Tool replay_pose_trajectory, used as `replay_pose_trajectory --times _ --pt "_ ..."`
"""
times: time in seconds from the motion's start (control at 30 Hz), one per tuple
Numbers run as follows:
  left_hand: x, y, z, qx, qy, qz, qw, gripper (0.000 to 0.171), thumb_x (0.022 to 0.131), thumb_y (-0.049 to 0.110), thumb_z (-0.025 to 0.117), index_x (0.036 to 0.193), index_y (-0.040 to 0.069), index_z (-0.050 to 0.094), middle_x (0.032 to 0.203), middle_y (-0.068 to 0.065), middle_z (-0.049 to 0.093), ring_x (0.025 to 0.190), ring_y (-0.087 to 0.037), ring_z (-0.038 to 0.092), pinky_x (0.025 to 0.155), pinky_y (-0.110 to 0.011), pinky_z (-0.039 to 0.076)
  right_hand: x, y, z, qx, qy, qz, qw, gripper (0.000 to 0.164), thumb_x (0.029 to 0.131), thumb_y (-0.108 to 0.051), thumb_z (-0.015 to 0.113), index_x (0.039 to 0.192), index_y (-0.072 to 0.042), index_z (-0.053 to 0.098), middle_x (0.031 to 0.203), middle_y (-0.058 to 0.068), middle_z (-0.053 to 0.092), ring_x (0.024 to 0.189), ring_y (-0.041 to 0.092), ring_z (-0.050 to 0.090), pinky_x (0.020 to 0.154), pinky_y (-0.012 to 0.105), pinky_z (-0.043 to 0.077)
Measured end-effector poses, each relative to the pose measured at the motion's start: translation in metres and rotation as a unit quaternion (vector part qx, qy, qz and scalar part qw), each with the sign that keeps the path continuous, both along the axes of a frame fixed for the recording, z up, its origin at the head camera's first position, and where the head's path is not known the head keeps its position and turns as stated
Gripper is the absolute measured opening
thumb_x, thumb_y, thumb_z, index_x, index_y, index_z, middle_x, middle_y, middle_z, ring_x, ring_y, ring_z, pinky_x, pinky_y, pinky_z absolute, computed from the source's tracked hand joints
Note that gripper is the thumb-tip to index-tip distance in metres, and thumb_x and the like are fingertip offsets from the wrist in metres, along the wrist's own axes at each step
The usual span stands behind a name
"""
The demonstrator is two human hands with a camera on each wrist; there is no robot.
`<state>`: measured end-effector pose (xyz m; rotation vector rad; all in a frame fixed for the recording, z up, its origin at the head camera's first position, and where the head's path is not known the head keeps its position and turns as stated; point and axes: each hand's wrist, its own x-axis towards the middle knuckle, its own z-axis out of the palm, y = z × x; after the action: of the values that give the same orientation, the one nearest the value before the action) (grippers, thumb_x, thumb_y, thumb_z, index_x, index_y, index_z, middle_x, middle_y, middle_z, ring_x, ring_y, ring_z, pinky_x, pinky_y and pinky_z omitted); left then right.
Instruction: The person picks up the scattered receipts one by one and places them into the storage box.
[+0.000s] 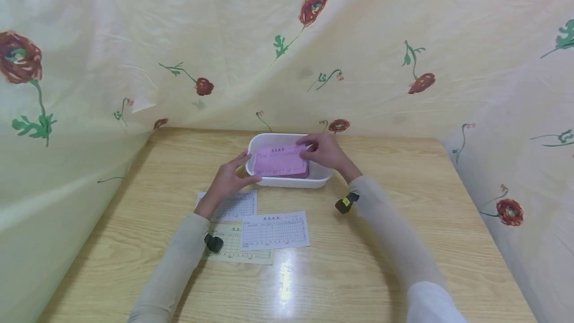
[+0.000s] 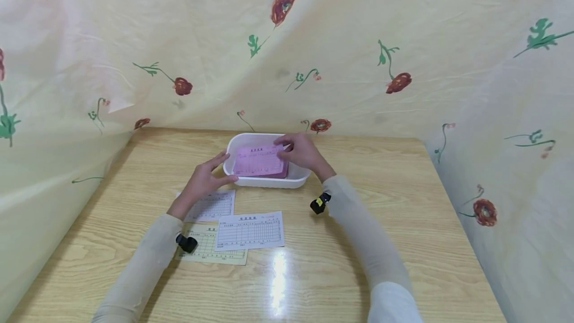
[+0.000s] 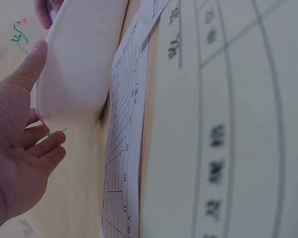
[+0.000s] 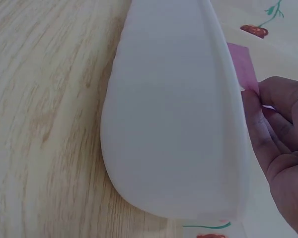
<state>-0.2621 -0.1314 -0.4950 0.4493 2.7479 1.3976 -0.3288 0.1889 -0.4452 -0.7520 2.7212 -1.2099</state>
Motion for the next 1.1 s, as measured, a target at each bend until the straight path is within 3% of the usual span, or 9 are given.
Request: replay_pose_trajectory --times 0.87,1.1 --pt "0.002 -0.001 0.002 -0.006 -0.002 0.0 1.0 0.09 0.081 0.049 0.084 0.152 0.007 0.047 0.166 -0.012 0.03 0.153 -0.033 0.026 0.124 -0.05 0.027 -0.005 0.0 -0.007 0.024 -0.017 -0.033 0.999 0.036 0.091 -0.012 0.078 0.125 -0.001 0.07 0.119 0.015 0.074 0.1 0.03 0.073 0.089 0.043 0.061" --pt "0.003 -0.001 0.004 -0.01 -0.008 0.002 0.9999 0.09 0.082 0.048 0.083 0.152 0.007 0.046 0.166 -0.012 0.03 0.154 -0.032 0.026 0.124 -0.05 0.027 0.001 0.012 0.006 0.014 -0.008 -0.048 0.999 0.035 0.092 -0.017 0.078 0.123 -0.003 0.072 0.118 0.012 0.075 0.097 0.027 0.073 0.087 0.044 0.061"
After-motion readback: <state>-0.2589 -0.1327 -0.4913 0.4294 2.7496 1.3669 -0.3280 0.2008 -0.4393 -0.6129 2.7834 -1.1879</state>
